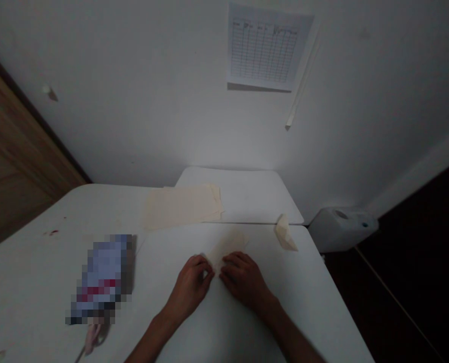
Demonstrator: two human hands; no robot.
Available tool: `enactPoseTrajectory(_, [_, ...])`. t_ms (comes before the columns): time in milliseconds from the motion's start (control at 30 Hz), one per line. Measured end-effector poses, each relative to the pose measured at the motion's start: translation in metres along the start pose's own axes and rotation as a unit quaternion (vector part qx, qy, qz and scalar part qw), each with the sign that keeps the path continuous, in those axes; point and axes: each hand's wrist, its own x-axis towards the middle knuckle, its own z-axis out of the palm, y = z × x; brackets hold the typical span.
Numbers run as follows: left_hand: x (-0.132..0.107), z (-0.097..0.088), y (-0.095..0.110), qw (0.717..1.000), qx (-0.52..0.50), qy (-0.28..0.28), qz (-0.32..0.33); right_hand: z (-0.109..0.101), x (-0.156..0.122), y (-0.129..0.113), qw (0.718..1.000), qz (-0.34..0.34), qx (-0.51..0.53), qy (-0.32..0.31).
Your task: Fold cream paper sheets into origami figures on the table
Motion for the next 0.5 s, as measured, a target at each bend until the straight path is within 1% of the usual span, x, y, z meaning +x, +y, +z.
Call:
enactPoseTrajectory(133, [-0.001,0.0,-0.003,1.0,-0.008,0.011,-0.006,0.0,-0.001,-0.001,1.0,-0.002,-0.017,-0.002])
enactPoseTrajectory(300, [0.0,0.0,-0.004,1.0,-0.009,0.009,-0.005,-0.001,-0.005,-0.001,0.997,-0.055,-0.015,-0.059])
enactPoseTrajectory(400, [-0.001,-0.002,-0.001,1.0,-0.004,0.009,0.014,-0.003,-0.008,-0.003,0.996,-0.047,-0.01,-0.075])
enactPoseTrajectory(500, [-0.008,-0.007,0.006,0.998,0.031,0.005,0.057,-0.003,-0.009,-0.005,0.996,-0.038,-0.015,-0.082])
